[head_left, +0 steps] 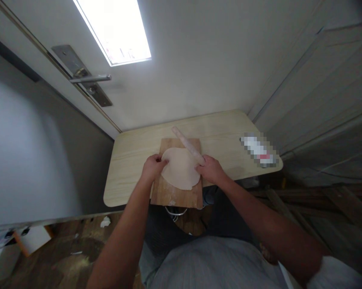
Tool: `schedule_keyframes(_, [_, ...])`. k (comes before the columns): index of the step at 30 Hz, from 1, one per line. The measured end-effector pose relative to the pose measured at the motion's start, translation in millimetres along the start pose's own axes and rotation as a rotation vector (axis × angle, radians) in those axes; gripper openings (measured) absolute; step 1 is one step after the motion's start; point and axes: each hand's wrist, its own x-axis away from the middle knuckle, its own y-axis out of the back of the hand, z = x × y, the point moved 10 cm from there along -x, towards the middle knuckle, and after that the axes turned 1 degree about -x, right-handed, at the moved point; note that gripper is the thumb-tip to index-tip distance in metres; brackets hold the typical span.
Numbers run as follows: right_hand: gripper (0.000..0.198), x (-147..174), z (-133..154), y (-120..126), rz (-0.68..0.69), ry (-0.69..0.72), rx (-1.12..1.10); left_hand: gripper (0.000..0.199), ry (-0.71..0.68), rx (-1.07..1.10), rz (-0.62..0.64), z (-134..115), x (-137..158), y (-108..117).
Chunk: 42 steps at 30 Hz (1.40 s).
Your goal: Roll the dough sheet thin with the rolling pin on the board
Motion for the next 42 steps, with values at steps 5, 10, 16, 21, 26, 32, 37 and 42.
schedule_keyframes(5, [0.013, 2, 2, -1, 0.019, 0.011, 0.001, 0.016, 0.011, 0.073, -0.104, 3, 29, 13])
schedule_keyframes(10, [0.012, 10, 5, 4, 0.004, 0.109, -0.007, 0.013, 0.203, 0.324, -0.064, 37, 71, 6])
schedule_keyframes(16, [0.026, 28, 3, -1, 0.083, 0.242, 0.063, 0.024, 0.357, 0.554, 0.022, 56, 93, -10])
schedule_keyframes(21, [0.032, 31, 6, 1, 0.134, 0.358, 0.117, 0.022, 0.219, 0.419, 0.049, 51, 73, -5])
schedule_keyframes(26, [0.045, 23, -10, 4, 0.133, 0.341, 0.060, 0.031, 0.032, 0.182, 0.022, 43, 49, 8])
schedule_keyframes(32, [0.045, 24, -27, 2, 0.147, 0.320, 0.047, 0.030, -0.018, -0.004, -0.021, 29, 33, 21])
schedule_keyframes(37, [0.045, 24, -25, -1, 0.152, 0.282, 0.077, 0.031, -0.302, -0.109, -0.389, -28, 38, 34])
schedule_keyframes(42, [0.040, 24, -10, 0, 0.145, 0.249, 0.092, 0.032, -0.497, -0.222, -0.308, -74, 31, -13])
